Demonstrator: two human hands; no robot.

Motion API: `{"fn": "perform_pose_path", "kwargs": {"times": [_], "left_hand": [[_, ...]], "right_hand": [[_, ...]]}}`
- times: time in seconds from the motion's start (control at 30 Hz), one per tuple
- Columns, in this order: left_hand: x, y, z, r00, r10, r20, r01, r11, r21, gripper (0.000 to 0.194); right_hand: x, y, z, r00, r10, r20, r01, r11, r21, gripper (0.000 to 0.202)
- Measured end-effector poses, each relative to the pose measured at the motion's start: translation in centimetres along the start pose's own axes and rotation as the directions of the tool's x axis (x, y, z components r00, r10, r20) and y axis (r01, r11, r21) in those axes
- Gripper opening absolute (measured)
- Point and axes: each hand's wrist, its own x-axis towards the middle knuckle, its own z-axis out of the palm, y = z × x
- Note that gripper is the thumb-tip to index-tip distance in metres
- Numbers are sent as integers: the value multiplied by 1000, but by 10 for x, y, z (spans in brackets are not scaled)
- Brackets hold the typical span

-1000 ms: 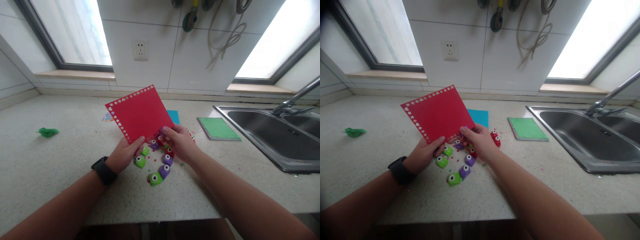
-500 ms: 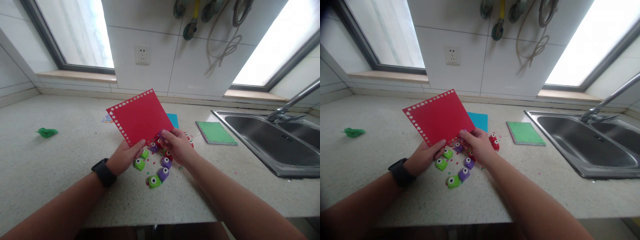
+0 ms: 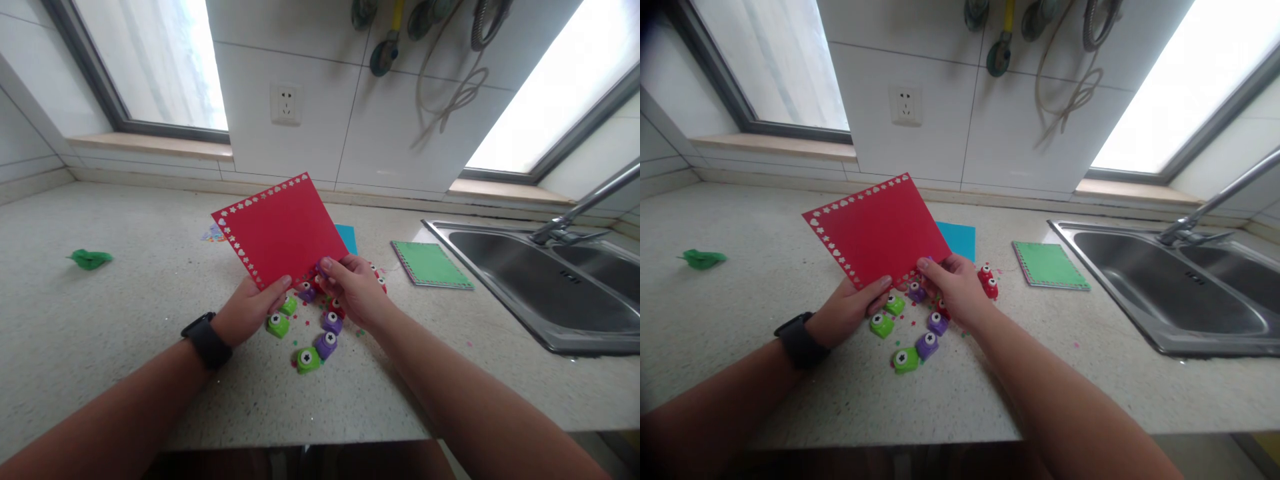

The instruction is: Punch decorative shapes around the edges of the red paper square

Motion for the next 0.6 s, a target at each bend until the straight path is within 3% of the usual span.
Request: {"fn": "perform_pose_path", "kwargs": {"times": [0.6], "left_hand": [[0,-1,-1,1000,24,12,-24,999,22,41]], "right_hand": [[1,0,-1,1000,-12,8,12,999,-45,32]]}}
